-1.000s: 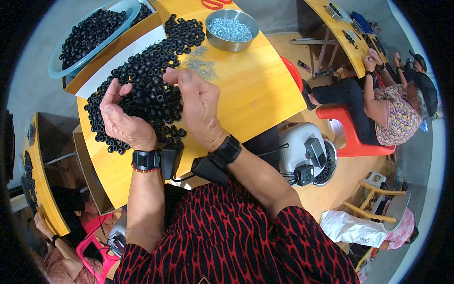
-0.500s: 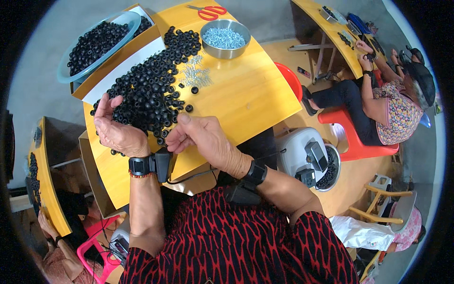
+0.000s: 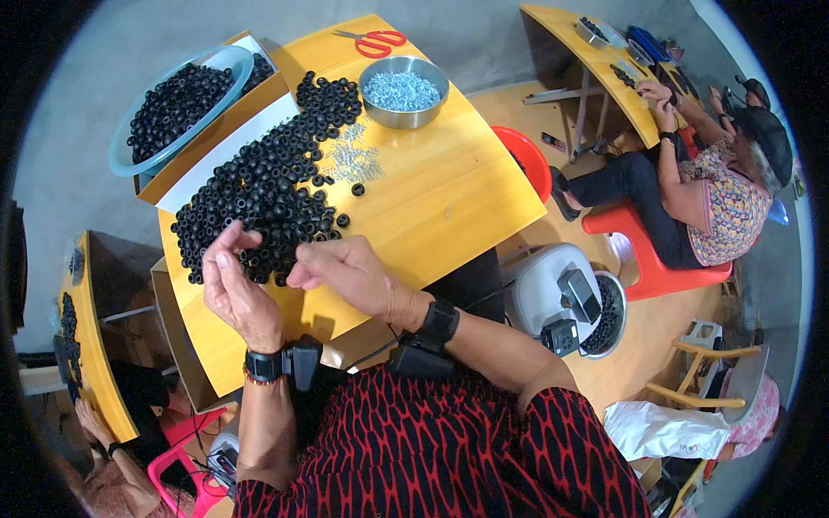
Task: Assembling black plastic rings by manually inserting small metal pins into the center hole.
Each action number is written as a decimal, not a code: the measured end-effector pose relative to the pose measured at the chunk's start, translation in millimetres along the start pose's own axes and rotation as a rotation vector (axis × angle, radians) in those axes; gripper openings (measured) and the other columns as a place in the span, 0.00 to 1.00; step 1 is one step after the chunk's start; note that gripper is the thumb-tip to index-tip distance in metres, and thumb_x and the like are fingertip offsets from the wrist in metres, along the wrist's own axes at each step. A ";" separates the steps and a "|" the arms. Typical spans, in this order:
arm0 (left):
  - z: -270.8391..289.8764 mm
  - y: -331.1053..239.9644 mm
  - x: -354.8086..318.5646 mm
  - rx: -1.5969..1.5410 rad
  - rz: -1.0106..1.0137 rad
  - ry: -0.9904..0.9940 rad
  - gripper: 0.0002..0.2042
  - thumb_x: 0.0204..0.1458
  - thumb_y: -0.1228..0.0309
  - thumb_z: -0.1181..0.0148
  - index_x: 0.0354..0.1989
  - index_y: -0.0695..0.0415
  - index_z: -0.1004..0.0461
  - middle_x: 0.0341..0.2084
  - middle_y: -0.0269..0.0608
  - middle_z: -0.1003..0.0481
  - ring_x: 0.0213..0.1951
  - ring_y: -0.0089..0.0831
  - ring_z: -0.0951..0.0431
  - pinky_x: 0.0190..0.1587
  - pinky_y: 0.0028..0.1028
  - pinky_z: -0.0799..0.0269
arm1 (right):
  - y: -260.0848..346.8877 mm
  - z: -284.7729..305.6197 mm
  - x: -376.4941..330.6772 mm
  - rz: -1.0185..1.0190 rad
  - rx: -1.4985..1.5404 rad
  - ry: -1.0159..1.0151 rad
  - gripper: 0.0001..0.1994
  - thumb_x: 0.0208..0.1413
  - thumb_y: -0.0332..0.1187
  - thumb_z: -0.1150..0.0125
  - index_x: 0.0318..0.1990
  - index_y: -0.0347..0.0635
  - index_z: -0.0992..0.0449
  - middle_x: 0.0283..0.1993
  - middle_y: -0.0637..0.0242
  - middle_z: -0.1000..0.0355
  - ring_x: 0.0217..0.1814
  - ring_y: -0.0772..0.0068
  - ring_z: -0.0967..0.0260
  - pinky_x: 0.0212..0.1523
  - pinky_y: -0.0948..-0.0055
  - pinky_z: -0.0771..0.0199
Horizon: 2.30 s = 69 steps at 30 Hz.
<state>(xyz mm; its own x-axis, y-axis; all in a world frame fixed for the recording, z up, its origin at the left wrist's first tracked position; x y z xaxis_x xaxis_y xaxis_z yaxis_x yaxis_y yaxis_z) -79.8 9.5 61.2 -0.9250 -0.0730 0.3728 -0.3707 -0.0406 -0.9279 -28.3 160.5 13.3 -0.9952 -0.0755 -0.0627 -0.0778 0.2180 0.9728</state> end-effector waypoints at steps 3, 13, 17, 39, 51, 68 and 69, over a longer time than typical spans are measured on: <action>6.8 4.6 -14.4 -0.048 0.021 0.083 0.15 0.66 0.65 0.49 0.49 0.63 0.22 0.35 0.39 0.22 0.36 0.21 0.27 0.39 0.19 0.34 | 18.0 22.6 -3.4 0.062 0.231 -0.072 0.21 0.71 0.42 0.51 0.40 0.30 0.20 0.39 0.60 0.20 0.42 0.75 0.23 0.47 0.74 0.22; 15.2 17.4 -36.2 0.229 -0.043 0.202 0.14 0.51 0.82 0.39 0.47 0.64 0.24 0.33 0.37 0.30 0.32 0.22 0.30 0.32 0.21 0.32 | 61.2 74.4 13.5 0.444 -1.103 -0.369 0.09 0.51 0.21 0.43 0.39 0.31 0.22 0.39 0.48 0.29 0.43 0.47 0.28 0.46 0.59 0.25; 9.4 15.3 -35.3 0.364 0.029 0.264 0.17 0.48 0.79 0.34 0.48 0.64 0.25 0.35 0.40 0.30 0.32 0.27 0.30 0.31 0.24 0.32 | 49.0 55.2 13.1 0.398 -1.089 -0.306 0.11 0.49 0.19 0.44 0.41 0.31 0.24 0.39 0.49 0.29 0.47 0.44 0.30 0.49 0.57 0.27; -12.2 -0.9 -40.7 0.588 -0.185 0.392 0.23 0.43 0.81 0.31 0.52 0.61 0.24 0.38 0.47 0.30 0.38 0.41 0.27 0.40 0.33 0.26 | 64.1 53.7 55.4 0.567 -1.145 -0.247 0.10 0.55 0.21 0.44 0.44 0.35 0.22 0.37 0.52 0.28 0.39 0.46 0.28 0.40 0.55 0.27; -8.7 7.3 -36.3 0.497 -0.121 0.328 0.13 0.49 0.76 0.30 0.42 0.64 0.25 0.34 0.40 0.30 0.28 0.27 0.32 0.29 0.24 0.33 | 106.8 94.0 -30.8 0.545 -0.990 -0.308 0.07 0.55 0.26 0.40 0.40 0.35 0.19 0.34 0.53 0.23 0.36 0.51 0.24 0.38 0.61 0.24; 35.6 44.5 -35.9 0.356 0.003 0.255 0.07 0.62 0.69 0.38 0.38 0.59 0.26 0.29 0.28 0.30 0.31 0.18 0.35 0.34 0.19 0.40 | 47.1 240.2 -248.6 -0.055 -0.553 -0.794 0.10 0.62 0.29 0.42 0.46 0.33 0.21 0.32 0.64 0.23 0.31 0.80 0.26 0.33 0.77 0.25; 43.8 50.7 -35.9 0.327 0.101 0.235 0.07 0.62 0.69 0.37 0.38 0.59 0.26 0.28 0.27 0.31 0.30 0.17 0.35 0.32 0.19 0.40 | 44.3 244.6 -254.9 -0.074 -0.385 -0.824 0.10 0.62 0.29 0.42 0.46 0.33 0.21 0.29 0.65 0.24 0.27 0.82 0.26 0.30 0.78 0.25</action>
<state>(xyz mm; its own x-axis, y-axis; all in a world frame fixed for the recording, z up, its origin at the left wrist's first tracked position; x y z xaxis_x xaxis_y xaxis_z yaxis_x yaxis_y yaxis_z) -61.7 -33.6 1.2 -0.9632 0.1351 0.2323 -0.2662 -0.3621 -0.8933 207.3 427.4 17.9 -0.7274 0.6750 -0.1231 -0.2651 -0.1111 0.9578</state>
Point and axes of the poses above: each hand's wrist, its own x-axis towards the middle knuckle, its own z-axis out of the back of the hand, y = z × x, the point moved 8 cm from there along x, towards the middle knuckle
